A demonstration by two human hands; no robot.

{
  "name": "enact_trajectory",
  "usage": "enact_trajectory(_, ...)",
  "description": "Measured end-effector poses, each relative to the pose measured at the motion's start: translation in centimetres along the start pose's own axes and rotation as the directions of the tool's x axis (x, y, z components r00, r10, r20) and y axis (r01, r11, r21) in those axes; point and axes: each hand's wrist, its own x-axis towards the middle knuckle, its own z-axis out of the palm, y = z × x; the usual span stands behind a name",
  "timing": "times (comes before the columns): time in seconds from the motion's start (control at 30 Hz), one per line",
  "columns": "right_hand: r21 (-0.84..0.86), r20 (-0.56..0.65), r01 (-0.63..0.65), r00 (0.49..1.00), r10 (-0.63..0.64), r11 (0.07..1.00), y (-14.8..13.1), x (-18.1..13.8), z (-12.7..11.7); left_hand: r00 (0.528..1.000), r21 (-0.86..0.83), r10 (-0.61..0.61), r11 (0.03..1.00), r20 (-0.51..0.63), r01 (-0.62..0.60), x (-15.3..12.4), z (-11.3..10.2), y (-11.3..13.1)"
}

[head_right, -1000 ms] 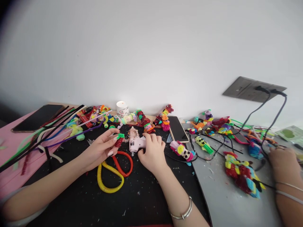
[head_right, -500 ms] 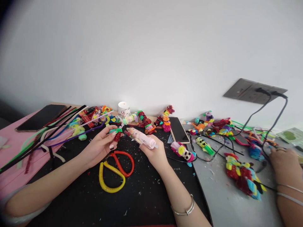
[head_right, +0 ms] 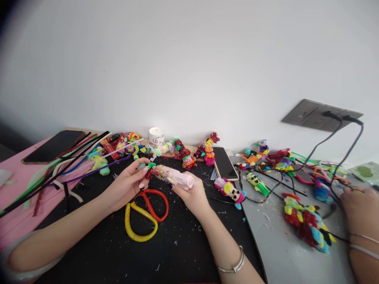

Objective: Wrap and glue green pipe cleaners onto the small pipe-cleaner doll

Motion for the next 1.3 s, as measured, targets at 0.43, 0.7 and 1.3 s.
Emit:
enact_trajectory(0.43,-0.016,-0.005,0.011,1.0,-0.011,1.0,-0.17,0.06,0.01,1.0,0.001,0.007,1.0,0.003,-0.007,-0.05,0.2,0.12)
enact_trajectory(0.7,0.001,-0.005,-0.044,0.999,0.044,0.999,-0.23,-0.08,-0.11,1.0,-0.055,0.021,0.998,-0.019,-0.022,0.11,-0.16,0.1)
enact_trajectory(1.3,-0.012,-0.02,0.002,1.0,-0.002,1.0,-0.04,-0.03,-0.03,0.999,-0.133,-0.035,0.991,-0.02,0.032,-0.34,0.32,0.47)
